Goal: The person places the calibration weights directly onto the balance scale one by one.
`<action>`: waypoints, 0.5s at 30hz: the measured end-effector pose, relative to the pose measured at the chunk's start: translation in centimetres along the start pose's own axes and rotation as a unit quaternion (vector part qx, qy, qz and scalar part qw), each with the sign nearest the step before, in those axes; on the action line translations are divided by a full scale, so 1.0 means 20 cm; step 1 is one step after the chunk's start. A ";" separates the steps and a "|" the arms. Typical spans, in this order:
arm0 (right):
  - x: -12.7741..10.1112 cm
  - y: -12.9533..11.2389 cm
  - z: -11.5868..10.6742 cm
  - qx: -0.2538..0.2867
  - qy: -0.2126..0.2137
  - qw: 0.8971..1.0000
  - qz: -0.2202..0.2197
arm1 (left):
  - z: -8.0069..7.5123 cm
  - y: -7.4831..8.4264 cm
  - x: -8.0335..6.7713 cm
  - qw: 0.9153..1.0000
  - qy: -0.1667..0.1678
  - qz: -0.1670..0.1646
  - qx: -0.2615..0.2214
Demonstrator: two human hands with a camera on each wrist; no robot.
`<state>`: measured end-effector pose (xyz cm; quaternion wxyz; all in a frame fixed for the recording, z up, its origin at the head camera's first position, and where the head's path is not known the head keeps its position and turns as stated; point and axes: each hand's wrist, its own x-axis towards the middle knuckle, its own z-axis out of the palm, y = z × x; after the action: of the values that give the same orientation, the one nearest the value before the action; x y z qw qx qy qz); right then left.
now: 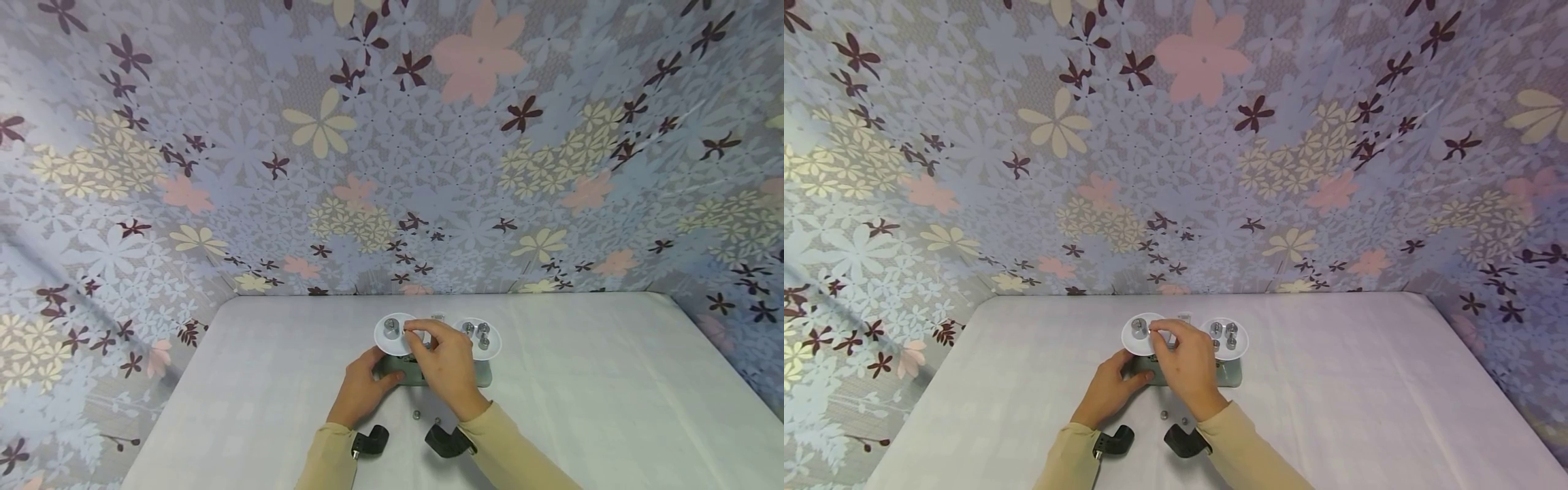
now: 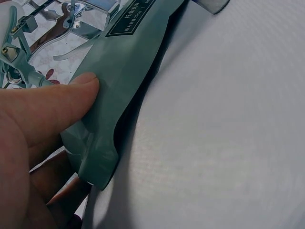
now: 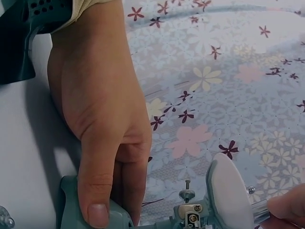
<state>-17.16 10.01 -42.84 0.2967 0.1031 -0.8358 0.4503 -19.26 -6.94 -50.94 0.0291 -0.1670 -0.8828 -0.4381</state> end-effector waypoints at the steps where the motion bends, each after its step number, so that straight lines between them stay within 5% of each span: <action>1: 0.00 0.00 0.00 -0.006 0.001 1.000 -0.001 | 0.00 0.00 0.00 1.000 0.000 0.000 0.000; 15: 0.02 0.02 0.02 -0.027 -0.019 0.999 0.028 | -0.01 0.00 0.00 1.000 0.000 0.002 0.000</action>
<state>-17.85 10.00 -43.10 0.2709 0.0800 -0.8558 0.4334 -19.30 -7.00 -50.83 0.0301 -0.1690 -0.8822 -0.4384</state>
